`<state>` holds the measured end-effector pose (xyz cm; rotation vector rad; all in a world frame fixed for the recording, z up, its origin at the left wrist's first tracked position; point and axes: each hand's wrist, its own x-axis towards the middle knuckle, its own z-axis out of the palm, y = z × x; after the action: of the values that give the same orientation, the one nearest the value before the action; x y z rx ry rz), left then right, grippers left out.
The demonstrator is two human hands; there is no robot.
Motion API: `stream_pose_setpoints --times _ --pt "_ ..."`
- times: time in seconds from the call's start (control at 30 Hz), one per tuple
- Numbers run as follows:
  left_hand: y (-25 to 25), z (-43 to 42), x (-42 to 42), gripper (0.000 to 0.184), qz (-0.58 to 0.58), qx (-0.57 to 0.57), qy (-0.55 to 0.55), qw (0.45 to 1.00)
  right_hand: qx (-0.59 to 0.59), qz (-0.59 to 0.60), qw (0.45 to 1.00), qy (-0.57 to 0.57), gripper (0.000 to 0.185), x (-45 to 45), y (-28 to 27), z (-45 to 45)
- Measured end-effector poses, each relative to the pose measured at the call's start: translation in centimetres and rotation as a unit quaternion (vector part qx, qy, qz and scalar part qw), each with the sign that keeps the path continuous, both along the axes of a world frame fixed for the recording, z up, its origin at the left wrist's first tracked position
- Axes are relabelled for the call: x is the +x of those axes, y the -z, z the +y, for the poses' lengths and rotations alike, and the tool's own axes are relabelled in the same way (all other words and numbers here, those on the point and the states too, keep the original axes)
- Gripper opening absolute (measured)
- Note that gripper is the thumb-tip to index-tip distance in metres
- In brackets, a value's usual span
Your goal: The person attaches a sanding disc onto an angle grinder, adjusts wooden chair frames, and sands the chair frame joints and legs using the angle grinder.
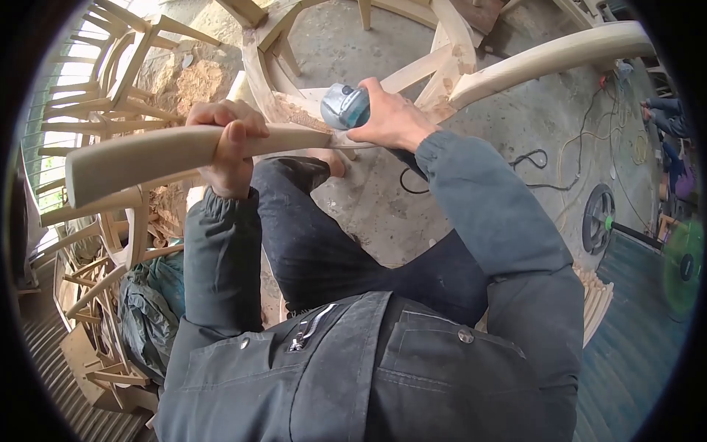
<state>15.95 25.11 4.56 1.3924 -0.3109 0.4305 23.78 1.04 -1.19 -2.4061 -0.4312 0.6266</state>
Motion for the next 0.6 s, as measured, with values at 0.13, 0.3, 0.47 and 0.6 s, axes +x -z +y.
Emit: stream_pose_setpoints --times 0.13,0.3,0.47,0.6 --pt "0.5 0.3 0.2 0.037 -0.009 0.001 0.019 1.000 0.000 0.012 0.999 -0.041 0.088 1.6 0.6 1.5" --pt "0.7 0.0 0.6 0.038 -0.040 -0.024 0.023 0.999 0.005 -0.012 0.996 -0.085 0.081 2.5 1.6 3.2" --pt "0.6 0.2 0.6 0.034 -0.057 -0.014 0.044 0.997 0.008 -0.002 0.996 -0.091 0.079 1.8 0.4 0.0" --pt "0.7 0.5 0.5 0.033 -0.056 -0.006 0.046 0.997 0.025 -0.001 0.995 -0.099 0.078 1.2 0.3 -2.5"
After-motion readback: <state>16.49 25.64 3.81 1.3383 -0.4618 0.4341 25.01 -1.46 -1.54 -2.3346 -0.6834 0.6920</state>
